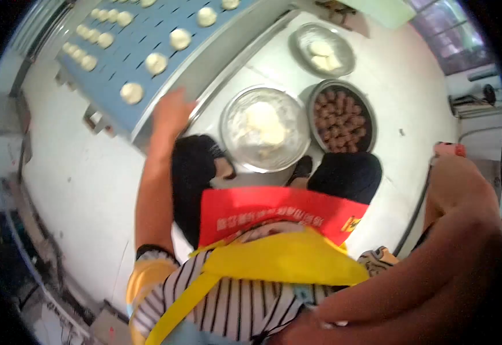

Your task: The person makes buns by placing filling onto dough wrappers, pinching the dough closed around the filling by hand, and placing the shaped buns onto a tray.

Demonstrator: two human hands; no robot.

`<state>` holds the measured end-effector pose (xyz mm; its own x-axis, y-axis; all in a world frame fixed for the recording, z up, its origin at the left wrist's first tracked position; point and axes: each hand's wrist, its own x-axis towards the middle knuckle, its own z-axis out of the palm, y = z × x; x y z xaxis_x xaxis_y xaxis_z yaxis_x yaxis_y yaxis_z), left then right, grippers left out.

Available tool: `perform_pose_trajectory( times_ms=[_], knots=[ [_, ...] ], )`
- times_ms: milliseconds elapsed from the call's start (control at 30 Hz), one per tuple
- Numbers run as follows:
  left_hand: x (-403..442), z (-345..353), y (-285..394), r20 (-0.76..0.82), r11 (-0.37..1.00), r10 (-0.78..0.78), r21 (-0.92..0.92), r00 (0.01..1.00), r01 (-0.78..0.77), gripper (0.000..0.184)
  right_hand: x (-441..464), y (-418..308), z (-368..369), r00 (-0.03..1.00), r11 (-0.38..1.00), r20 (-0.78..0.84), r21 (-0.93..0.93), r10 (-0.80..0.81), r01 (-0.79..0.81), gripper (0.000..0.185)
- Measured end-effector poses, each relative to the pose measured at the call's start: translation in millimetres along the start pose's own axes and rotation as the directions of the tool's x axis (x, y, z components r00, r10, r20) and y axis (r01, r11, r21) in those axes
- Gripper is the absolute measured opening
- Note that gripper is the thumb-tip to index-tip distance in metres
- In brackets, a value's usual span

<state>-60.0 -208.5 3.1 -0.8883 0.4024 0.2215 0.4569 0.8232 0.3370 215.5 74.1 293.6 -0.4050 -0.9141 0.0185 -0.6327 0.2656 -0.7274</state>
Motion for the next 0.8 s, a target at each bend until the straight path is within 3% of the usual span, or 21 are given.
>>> perform_pose_trajectory(
  times_ms=[67, 133, 333, 367, 400, 567, 667, 700, 733, 767, 800],
  knots=[
    [-11.3, -26.1, 26.0, 0.126, 0.995, -0.091, 0.042, 0.988, 0.086, 0.039, -9.5, -8.6, 17.5, 1.000, 0.998, 0.001, -0.067, 0.011, -0.010, 0.040],
    [-19.0, -34.5, 47.8, 0.187, 0.993, -0.092, 0.089, 0.978, 0.077, 0.039, -7.2, -8.3, 28.3, 0.999, 0.990, -0.019, -0.134, 0.040, -0.042, 0.039],
    [-15.9, -41.0, 37.9, 0.224, 0.996, -0.008, 0.090, 0.975, -0.012, 0.039, 29.9, 25.5, 4.8, 0.999, 0.965, -0.037, -0.256, 0.038, -0.046, 0.036],
    [-20.0, -48.2, 42.3, 0.198, 1.000, 0.008, -0.008, 0.980, -0.006, 0.039, 34.1, 29.4, 2.8, 0.998, 0.964, -0.041, -0.262, 0.045, -0.054, 0.036],
    [-21.4, -54.2, 45.8, 0.260, 0.999, -0.054, 0.015, 0.964, 0.052, 0.040, 36.6, 31.0, 3.4, 0.998, 0.963, -0.036, -0.265, 0.044, -0.052, 0.035],
    [-41.0, -67.7, 52.7, 0.173, 0.999, -0.027, 0.042, 0.984, 0.020, 0.037, 35.4, 26.2, 17.3, 0.997, 0.930, -0.043, -0.359, 0.062, -0.073, 0.033],
    [-45.4, -64.5, 46.3, 0.111, 0.999, 0.028, 0.026, 0.993, -0.031, 0.040, 54.4, 51.6, 21.9, 0.986, 0.893, -0.091, -0.419, 0.140, -0.166, 0.032],
    [-48.4, -66.0, 47.8, 0.093, 0.998, 0.058, 0.024, 0.994, -0.060, 0.041, 66.2, 65.6, 21.8, 0.980, 0.894, -0.102, -0.402, 0.169, -0.196, 0.032],
    [-50.8, -71.9, 54.5, 0.211, 0.999, -0.027, 0.034, 0.977, 0.020, 0.046, 79.0, 75.8, 24.9, 0.977, 0.927, -0.080, -0.309, 0.198, -0.213, 0.031],
    [-46.1, -81.8, 59.8, 0.319, 0.994, -0.110, 0.059, 0.941, 0.097, 0.053, 92.2, 79.1, 24.9, 0.976, 0.967, -0.026, -0.132, 0.215, -0.217, 0.031],
    [-44.6, -86.3, 62.2, 0.315, 0.995, -0.092, 0.059, 0.945, 0.078, 0.052, 103.2, 62.9, 26.4, 0.984, 0.968, 0.047, 0.175, 0.172, -0.178, 0.036]
  ],
)
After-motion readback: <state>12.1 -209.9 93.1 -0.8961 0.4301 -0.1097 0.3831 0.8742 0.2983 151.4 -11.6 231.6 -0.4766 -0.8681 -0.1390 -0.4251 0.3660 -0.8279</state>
